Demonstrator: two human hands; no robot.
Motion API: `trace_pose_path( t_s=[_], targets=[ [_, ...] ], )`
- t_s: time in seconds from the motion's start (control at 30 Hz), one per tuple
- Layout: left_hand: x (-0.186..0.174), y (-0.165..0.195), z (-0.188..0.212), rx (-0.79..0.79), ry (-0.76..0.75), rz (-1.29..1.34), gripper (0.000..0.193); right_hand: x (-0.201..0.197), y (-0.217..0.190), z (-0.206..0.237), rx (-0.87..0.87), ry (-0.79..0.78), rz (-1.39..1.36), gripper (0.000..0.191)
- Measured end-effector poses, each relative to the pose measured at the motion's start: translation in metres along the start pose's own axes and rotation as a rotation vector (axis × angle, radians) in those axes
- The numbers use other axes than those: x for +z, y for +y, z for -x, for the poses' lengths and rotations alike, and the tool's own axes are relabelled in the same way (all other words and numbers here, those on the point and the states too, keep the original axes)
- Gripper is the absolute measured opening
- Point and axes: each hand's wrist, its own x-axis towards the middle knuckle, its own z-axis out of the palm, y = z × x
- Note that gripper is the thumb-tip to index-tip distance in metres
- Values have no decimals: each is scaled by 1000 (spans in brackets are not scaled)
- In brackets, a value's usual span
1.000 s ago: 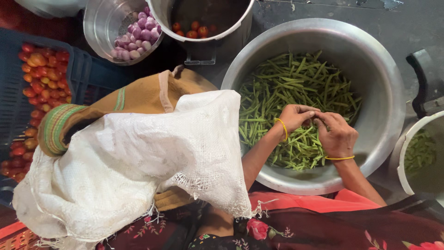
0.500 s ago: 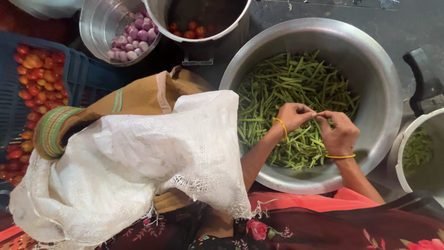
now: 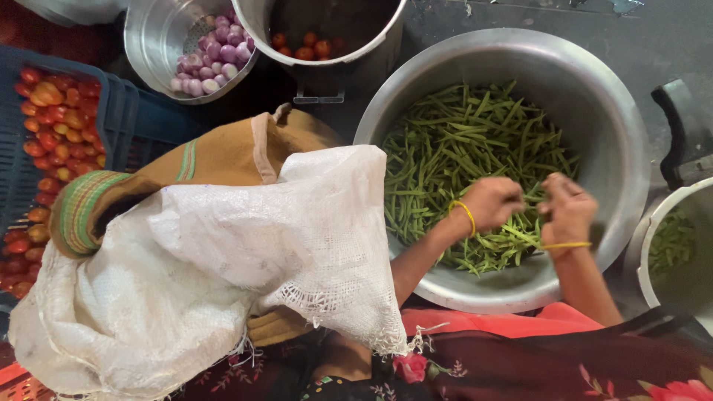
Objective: The person sits on the floor and repeatedly picks green beans from a large metal pot, snaps off the ends by hand, and drops the trimmed beans into a smaller metal pot. The process continues throughout the clip.
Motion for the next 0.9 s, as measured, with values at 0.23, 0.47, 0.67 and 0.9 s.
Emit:
trace_pose_path(
  t_s=[0.23,0.47,0.67,0.9],
  targets=[
    [-7,16,11,47,284,-502,41,-16,-2,-16,86,-196,-255,8],
    [13,-1,21,-323,-172,-628,35,-24,7,-16,147,-248,-223,13],
    [-6,-6,8,-218,-113,-245,28,-8,5,3,-239,-285,509,13],
    [-30,7,-7,-202,122,-89,27,7,-14,21,-580,-188,877,18]
  ],
)
